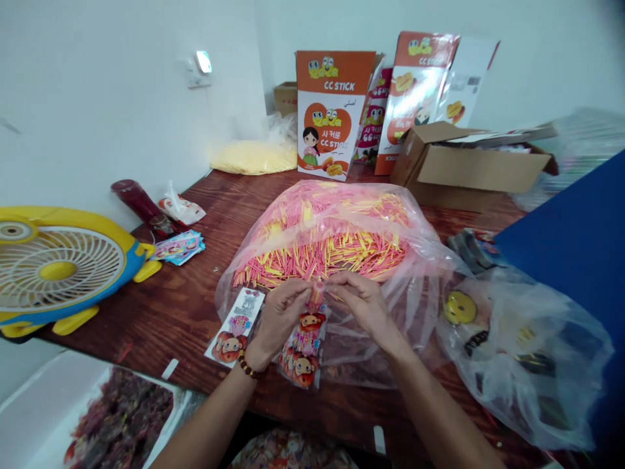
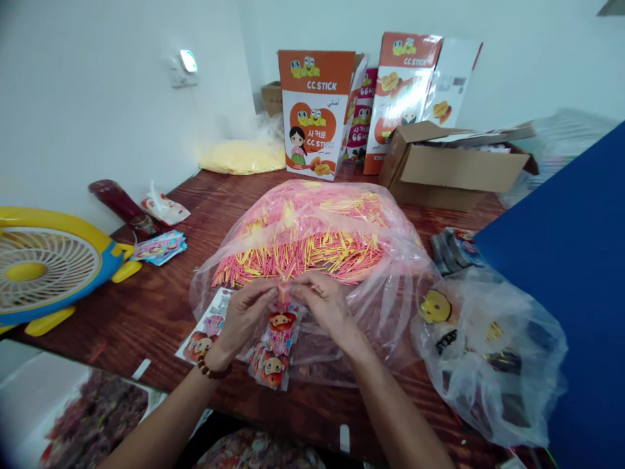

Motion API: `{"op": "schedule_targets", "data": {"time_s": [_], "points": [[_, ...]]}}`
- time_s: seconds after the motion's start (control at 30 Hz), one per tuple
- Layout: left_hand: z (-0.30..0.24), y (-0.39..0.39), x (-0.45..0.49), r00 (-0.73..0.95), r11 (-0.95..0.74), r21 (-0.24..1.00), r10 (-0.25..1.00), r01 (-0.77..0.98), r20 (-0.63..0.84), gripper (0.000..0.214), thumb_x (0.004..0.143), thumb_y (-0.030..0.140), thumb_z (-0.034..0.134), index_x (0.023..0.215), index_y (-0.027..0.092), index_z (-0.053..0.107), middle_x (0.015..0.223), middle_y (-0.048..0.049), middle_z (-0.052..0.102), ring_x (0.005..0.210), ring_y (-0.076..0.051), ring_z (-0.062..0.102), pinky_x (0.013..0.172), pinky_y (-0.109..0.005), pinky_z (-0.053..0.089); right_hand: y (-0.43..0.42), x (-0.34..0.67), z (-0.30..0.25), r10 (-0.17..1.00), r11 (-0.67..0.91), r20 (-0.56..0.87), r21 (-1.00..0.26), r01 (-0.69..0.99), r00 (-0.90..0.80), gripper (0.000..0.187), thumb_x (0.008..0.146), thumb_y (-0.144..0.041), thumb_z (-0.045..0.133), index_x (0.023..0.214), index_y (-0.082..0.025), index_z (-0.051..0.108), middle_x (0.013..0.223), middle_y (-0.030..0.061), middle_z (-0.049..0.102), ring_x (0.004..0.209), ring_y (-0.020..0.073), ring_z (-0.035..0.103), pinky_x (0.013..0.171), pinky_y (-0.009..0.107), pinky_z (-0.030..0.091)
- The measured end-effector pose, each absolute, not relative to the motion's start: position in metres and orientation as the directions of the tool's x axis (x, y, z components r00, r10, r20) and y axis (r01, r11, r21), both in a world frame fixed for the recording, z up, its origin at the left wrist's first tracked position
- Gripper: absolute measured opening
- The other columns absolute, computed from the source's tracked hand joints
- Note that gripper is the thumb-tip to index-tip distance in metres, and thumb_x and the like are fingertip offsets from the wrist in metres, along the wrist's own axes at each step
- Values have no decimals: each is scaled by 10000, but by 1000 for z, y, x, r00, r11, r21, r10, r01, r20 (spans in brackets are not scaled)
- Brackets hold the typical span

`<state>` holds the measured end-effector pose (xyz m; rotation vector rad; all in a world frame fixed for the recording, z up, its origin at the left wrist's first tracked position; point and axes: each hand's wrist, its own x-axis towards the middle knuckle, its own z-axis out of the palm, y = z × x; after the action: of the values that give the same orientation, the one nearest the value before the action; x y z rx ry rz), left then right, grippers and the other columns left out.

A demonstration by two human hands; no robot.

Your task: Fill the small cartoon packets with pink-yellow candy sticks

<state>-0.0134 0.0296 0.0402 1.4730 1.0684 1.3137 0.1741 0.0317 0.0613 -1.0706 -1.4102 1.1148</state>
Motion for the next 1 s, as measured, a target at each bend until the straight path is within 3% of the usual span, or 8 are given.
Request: {"op": "schedule_targets", "data": {"time_s": [0.13,0.27,0.37,0.5,0.6,0.83,1.0], "points": [[41,31,-12,87,-302,948,952,101,294,173,896,274,625,970,222,772,980,-59,724,898,-180,644,821,-289,494,37,172,67,958,239,224,-969,70,-178,78,795,-308,737,764,-237,746,756,14,686,734,182,611,690,304,486],[44,32,-13,49,-271,959,962,88,267,158,882,284,640,914,207,774,956,-59,725,899,-184,639,825,-289,486,42,171,61,975,203,201,-979,14,-100,119,782,-328,740,729,-224,713,717,4,651,685,165,589,633,283,479],[48,32,-14,15,-152,988,988,-34,153,155,845,309,678,879,187,767,901,-48,734,874,-181,638,834,-295,486,43,170,56,989,98,105,-993,-71,-105,161,763,-372,747,745,-221,696,682,-6,641,642,159,580,595,277,481],[48,33,-14,152,137,954,983,-266,-99,318,737,341,779,1009,180,747,919,-49,746,841,-172,647,811,-300,493,44,169,52,998,-28,-18,-985,-169,-59,220,729,-406,761,708,-216,652,634,-20,634,580,149,571,540,265,480],[43,33,-15,307,266,933,933,-241,-187,318,686,320,823,947,155,750,866,-41,731,779,-153,631,772,-282,481,44,167,49,997,-60,-49,-976,-211,-56,234,709,-403,774,698,-215,635,647,-24,642,588,144,580,562,268,501],[36,28,-13,284,180,970,950,-165,-128,247,705,332,807,839,140,728,782,-17,694,692,-132,576,692,-256,455,37,164,41,988,-131,-94,-934,-332,-125,241,719,-390,780,792,-211,637,749,-30,663,640,129,609,656,278,529],[36,24,-13,247,116,988,965,-103,-87,227,717,342,779,833,147,759,773,-19,703,712,-153,578,709,-270,457,36,158,32,983,-27,10,-980,-197,-181,224,722,-377,776,766,-193,657,678,-44,609,610,107,535,598,232,462]]}}
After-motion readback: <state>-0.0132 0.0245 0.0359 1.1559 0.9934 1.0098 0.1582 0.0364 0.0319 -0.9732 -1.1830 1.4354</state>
